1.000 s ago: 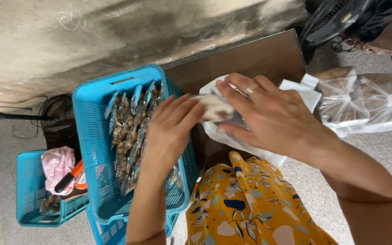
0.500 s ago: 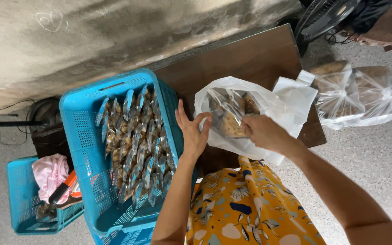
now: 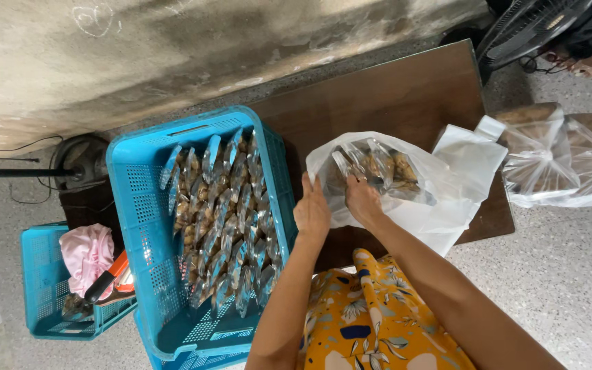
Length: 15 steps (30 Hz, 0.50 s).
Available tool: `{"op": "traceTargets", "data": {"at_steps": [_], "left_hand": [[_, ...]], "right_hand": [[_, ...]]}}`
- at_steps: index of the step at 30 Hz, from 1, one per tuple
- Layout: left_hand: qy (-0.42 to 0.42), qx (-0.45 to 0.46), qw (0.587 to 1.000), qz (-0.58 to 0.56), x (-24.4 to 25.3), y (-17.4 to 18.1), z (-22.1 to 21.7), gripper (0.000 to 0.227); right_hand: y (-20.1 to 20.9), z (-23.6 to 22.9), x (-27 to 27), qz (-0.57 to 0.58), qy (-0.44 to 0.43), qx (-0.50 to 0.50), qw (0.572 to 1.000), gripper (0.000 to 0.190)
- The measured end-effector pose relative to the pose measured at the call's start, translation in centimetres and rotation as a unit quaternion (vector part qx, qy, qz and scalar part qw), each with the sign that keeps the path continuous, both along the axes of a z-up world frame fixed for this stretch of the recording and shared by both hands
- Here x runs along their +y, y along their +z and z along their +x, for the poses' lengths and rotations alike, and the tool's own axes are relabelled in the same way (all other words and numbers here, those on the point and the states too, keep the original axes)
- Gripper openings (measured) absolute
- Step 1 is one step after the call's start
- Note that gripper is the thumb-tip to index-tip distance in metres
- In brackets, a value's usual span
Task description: The person transfers small, sealed snack packets from a blue plastic basket into a white plastic bag. They arrange the packets inside the bag, tie the bag closed, and place it on a table. The person then repeats the process with a second bag, filling it with more snack packets from the basket.
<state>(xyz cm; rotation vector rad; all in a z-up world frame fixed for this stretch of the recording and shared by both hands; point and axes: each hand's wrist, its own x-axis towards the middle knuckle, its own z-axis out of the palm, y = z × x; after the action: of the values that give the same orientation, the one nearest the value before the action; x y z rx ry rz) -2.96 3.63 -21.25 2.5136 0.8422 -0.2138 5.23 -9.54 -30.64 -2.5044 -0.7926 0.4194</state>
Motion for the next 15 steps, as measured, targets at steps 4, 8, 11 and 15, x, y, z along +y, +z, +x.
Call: {"op": "traceTargets", "data": {"at_steps": [4, 8, 11, 15], "left_hand": [[0.001, 0.025, 0.999, -0.026, -0.6, 2.2, 0.9, 0.061], [-0.015, -0.054, 0.995, -0.087, 0.0, 6.1, 1.0, 0.072], [-0.034, -0.210, 0.973, -0.087, 1.8, 8.1, -0.8, 0.073], [0.134, -0.319, 0.919, -0.187, 7.9, 6.6, -7.5, 0.055]], "right_hand": [[-2.4, 1.3, 3.5, -0.071, -0.028, 0.058, 0.995, 0.017], [-3.3, 2.7, 6.0, -0.029, -0.029, -0.013, 0.999, 0.023], [-1.1, 3.1, 7.1, -0.105, -0.012, 0.024, 0.994, 0.027], [4.8, 3.7, 7.0, -0.142, 0.001, 0.135, 0.981, 0.046]]}}
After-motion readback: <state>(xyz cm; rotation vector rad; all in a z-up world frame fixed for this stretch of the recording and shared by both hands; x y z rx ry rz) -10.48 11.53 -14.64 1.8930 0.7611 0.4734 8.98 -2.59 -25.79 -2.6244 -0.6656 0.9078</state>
